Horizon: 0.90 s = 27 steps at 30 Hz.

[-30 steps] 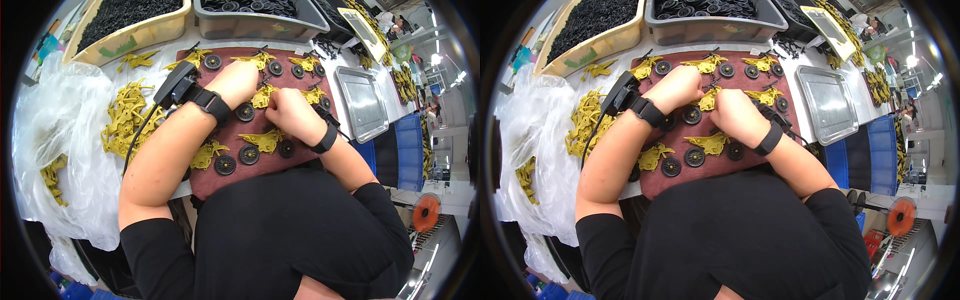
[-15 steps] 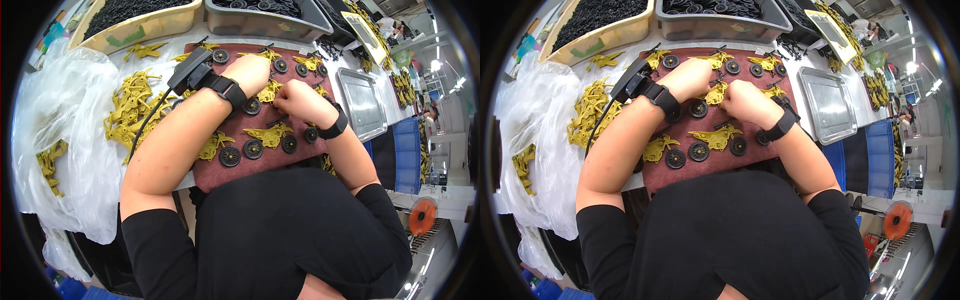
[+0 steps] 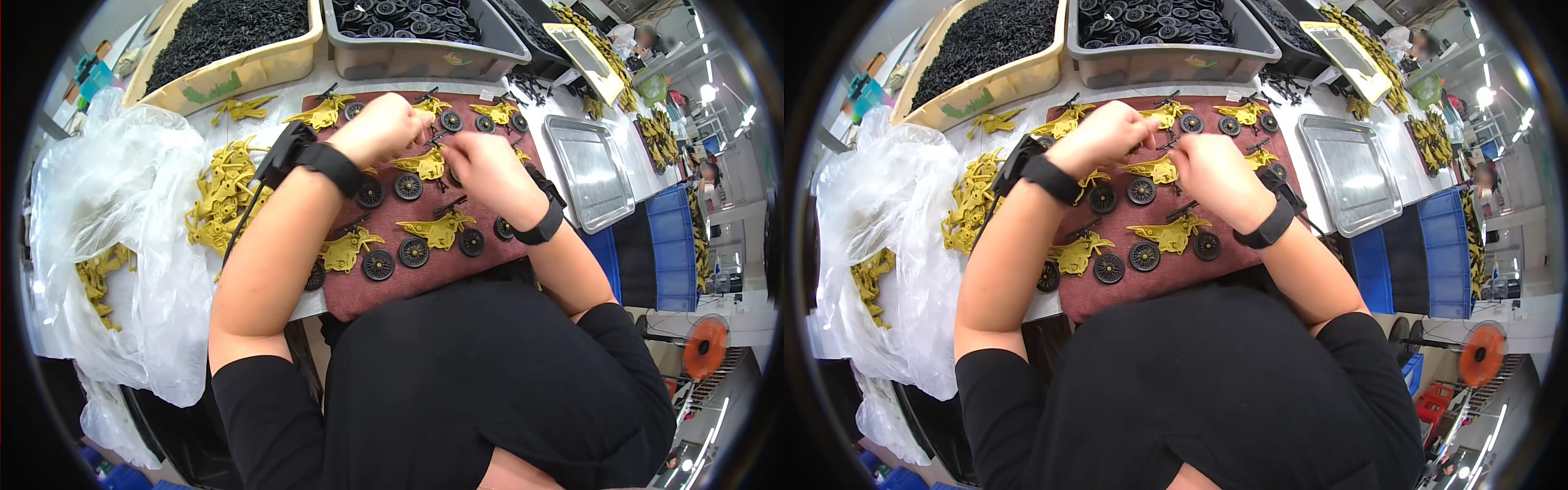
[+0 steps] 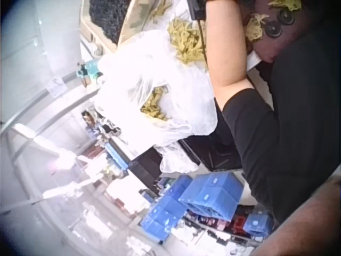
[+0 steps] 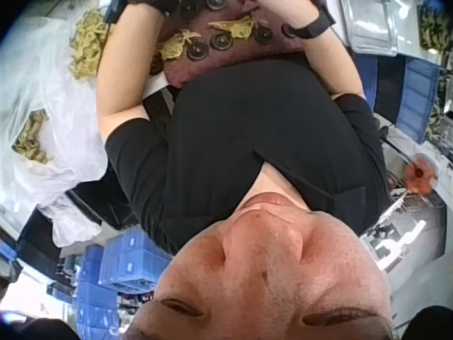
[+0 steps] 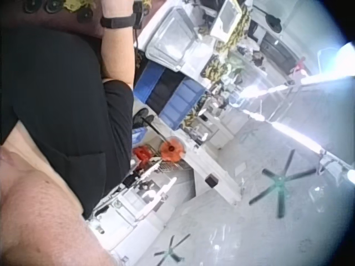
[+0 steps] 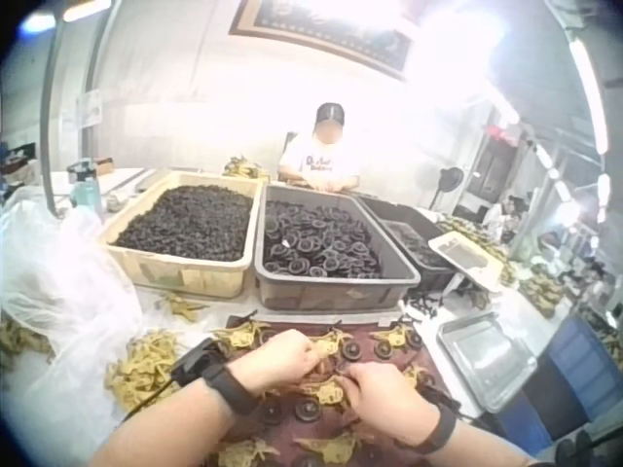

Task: Assemble plastic toy motorcycle parts by attaching wheels and frames.

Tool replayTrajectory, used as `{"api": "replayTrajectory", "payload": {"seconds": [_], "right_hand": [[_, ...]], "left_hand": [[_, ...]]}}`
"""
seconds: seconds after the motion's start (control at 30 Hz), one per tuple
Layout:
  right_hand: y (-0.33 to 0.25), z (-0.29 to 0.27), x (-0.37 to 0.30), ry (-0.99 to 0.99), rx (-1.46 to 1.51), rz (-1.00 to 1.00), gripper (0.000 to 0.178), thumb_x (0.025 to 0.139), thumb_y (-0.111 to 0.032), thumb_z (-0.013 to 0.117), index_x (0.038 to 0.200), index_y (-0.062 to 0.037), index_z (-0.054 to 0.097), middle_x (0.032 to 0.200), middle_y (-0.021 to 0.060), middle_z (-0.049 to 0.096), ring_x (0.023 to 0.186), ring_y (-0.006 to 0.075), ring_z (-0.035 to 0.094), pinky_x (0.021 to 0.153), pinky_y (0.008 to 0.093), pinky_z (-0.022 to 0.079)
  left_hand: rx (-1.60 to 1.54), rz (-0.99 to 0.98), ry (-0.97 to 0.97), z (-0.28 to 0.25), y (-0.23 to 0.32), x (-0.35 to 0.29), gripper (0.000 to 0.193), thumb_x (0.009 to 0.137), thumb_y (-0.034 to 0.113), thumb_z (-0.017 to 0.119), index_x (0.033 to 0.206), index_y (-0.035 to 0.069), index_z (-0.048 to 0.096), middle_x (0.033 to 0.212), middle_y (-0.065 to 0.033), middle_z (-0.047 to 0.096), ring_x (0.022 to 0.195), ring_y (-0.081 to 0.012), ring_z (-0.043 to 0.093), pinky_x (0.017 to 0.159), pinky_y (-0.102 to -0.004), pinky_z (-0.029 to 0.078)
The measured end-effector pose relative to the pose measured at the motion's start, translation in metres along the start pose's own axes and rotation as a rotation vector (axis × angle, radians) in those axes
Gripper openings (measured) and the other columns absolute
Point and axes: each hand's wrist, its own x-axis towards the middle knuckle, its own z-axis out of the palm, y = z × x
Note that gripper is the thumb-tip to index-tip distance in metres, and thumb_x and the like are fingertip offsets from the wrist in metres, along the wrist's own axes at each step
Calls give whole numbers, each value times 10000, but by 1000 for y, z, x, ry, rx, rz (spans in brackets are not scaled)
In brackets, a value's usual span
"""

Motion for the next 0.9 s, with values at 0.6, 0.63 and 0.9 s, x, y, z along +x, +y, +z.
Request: {"api": "replayTrajectory", "payload": {"seconds": [0.6, 0.63, 0.9], "right_hand": [[-47, 26, 23, 107, 734, -108, 172, 821, -129, 679, 949, -14, 676, 759, 73, 659, 656, 107, 595, 599, 267, 478], [-50, 25, 23, 127, 694, -134, 171, 829, -132, 673, 956, -18, 678, 751, 73, 661, 663, 108, 602, 603, 265, 480], [-52, 25, 26, 24, 880, -37, 170, 865, -105, 627, 982, 18, 649, 752, 45, 655, 660, 69, 598, 592, 216, 486]], "left_hand": [[-670, -301, 25, -28, 9, -76, 532, 942, 536, 413, 870, 26, 545, 671, -14, 506, 479, -39, 430, 359, -154, 304], [-669, -303, 29, -29, 9, -78, 532, 942, 536, 413, 870, 26, 545, 671, -14, 506, 479, -39, 430, 359, -154, 304], [-803, -376, 80, -36, 1, -85, 500, 936, 531, 435, 891, 41, 520, 679, -30, 494, 481, -45, 422, 353, -159, 263]]}}
